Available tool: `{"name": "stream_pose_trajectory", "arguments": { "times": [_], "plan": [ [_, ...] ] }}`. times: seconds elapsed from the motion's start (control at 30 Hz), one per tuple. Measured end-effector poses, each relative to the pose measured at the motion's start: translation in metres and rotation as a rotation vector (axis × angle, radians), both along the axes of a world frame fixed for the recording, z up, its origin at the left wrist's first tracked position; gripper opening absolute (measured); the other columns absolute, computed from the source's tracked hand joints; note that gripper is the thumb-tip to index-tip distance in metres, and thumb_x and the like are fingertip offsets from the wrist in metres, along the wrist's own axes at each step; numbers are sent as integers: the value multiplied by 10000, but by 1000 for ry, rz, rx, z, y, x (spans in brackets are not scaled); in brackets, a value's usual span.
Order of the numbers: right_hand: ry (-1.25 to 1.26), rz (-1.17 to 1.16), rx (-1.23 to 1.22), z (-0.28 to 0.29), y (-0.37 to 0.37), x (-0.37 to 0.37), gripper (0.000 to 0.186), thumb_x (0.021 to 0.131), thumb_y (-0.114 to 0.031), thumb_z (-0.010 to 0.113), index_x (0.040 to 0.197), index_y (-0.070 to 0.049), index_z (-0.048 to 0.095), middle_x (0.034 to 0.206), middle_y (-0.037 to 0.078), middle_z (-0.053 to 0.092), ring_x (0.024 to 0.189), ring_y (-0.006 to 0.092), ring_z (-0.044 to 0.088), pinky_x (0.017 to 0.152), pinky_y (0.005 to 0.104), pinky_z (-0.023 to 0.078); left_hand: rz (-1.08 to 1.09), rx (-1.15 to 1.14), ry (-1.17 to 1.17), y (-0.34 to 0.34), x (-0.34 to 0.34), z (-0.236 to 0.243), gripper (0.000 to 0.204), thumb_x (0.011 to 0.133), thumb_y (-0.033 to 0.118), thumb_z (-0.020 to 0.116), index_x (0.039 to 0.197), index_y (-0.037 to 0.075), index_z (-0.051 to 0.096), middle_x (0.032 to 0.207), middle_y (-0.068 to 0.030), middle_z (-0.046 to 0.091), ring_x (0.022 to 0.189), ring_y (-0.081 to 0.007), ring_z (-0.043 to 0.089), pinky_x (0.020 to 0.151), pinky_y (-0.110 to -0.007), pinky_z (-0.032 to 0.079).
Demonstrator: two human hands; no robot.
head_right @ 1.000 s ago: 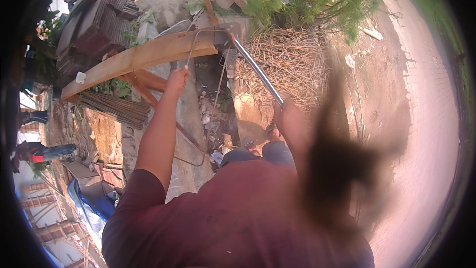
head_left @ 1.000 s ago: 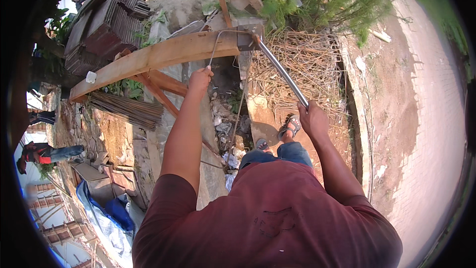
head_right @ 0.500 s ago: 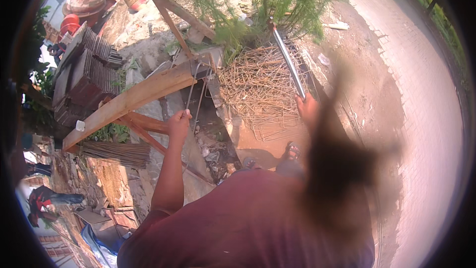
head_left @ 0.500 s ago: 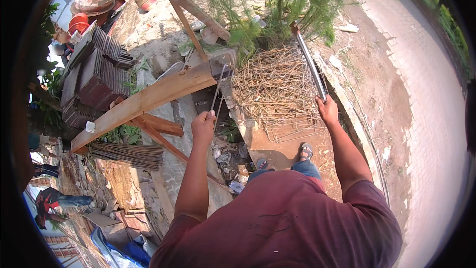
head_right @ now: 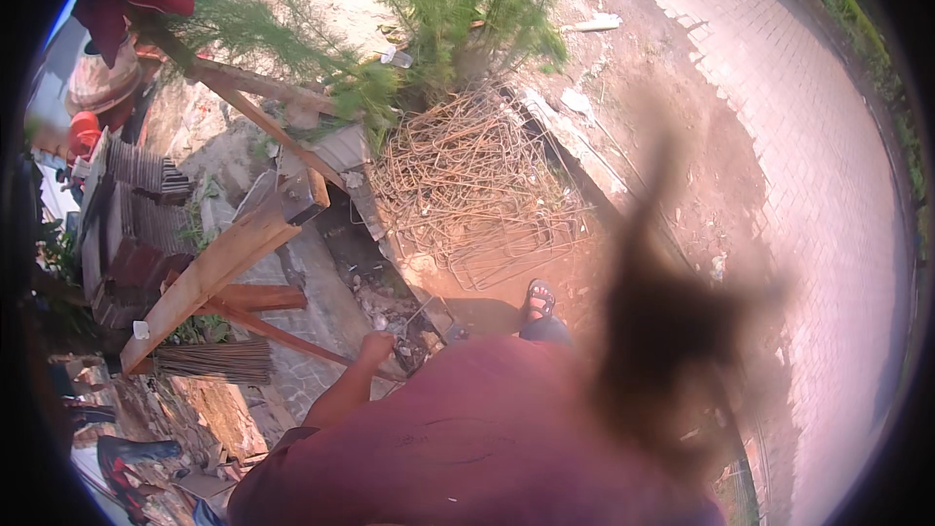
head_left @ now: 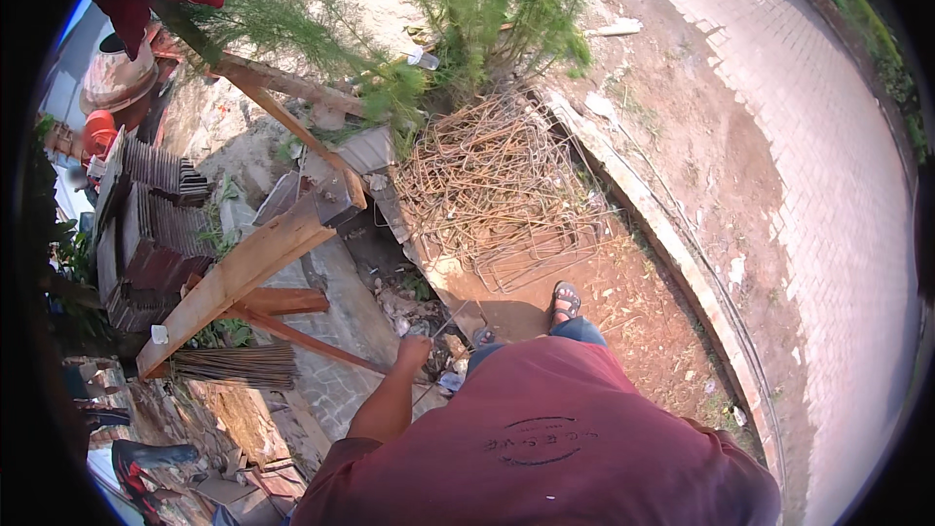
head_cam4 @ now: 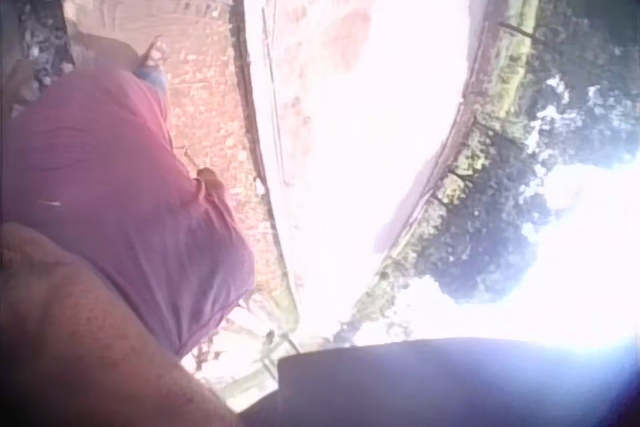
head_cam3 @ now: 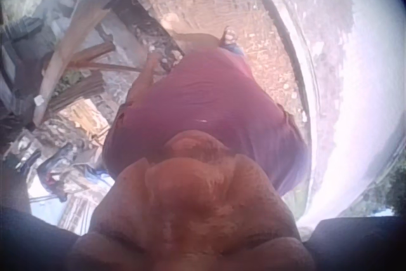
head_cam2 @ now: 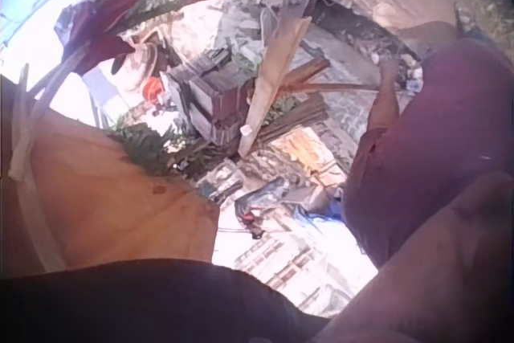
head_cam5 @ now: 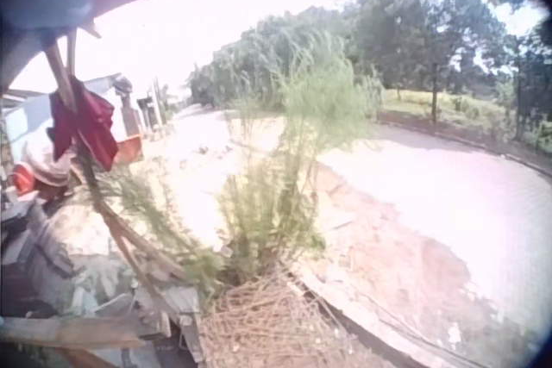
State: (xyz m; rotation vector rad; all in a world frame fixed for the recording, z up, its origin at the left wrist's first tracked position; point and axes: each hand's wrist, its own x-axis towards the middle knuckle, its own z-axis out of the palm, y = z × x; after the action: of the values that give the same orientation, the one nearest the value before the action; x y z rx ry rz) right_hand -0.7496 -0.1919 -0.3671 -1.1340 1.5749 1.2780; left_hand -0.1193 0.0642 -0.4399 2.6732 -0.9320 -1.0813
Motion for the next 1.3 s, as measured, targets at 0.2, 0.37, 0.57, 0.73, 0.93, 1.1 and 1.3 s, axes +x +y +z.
{"name": "stream_pose_trajectory", "arguments": {
  "times": [0.2,0.37,0.57,0.73,0.93,1.1,1.3],
  "plan": [
    [-139,7,-47,-16,-81,30,314,826,-304,621,880,-1,684,683,115,638,602,229,632,576,368,505,153,-271,-201,-268,68,84,365,810,295,621,1093,68,659,1019,-209,652,965,-366,615,865,-426,478],
    [-296,7,-330,-61,-204,152,377,780,-343,671,724,27,627,574,118,563,487,221,555,472,369,463,-58,-671,-386,-415,50,172,597,819,287,641,1338,61,453,1306,-183,509,1234,-332,451,1022,-432,368],
    [-714,355,-752,-70,-309,279,433,790,-379,615,861,48,625,783,265,640,766,399,646,651,438,510,-239,-608,50,-339,-41,152,544,847,290,611,1327,80,464,1191,-253,563,1103,-404,535,966,-440,421],
    [-971,430,-739,4,-279,378,496,868,-466,563,950,20,625,801,243,637,760,411,612,681,438,478,351,-63,123,-28,-68,11,462,829,369,572,1150,38,584,1114,-222,614,1073,-370,577,915,-417,455],
    [-1723,712,-739,102,-164,524,292,903,-293,594,846,-15,530,645,181,533,570,340,521,544,413,417,1251,557,-99,250,-149,26,333,819,236,503,974,1,681,1097,-215,634,1028,-342,617,876,-414,492],
    [-1618,1159,-490,188,-45,704,236,815,-225,657,876,-30,538,688,209,593,658,401,589,590,456,441,1347,342,-29,261,-176,-46,401,787,307,520,989,-15,650,1092,-242,622,1035,-385,589,917,-435,457],
    [-1792,1420,-465,184,115,903,250,793,-218,659,914,-32,543,733,211,610,736,440,590,664,506,456,1328,-129,10,177,-34,-55,458,828,383,558,1162,72,598,1109,-216,628,1073,-364,582,921,-420,456]
  ]
}}
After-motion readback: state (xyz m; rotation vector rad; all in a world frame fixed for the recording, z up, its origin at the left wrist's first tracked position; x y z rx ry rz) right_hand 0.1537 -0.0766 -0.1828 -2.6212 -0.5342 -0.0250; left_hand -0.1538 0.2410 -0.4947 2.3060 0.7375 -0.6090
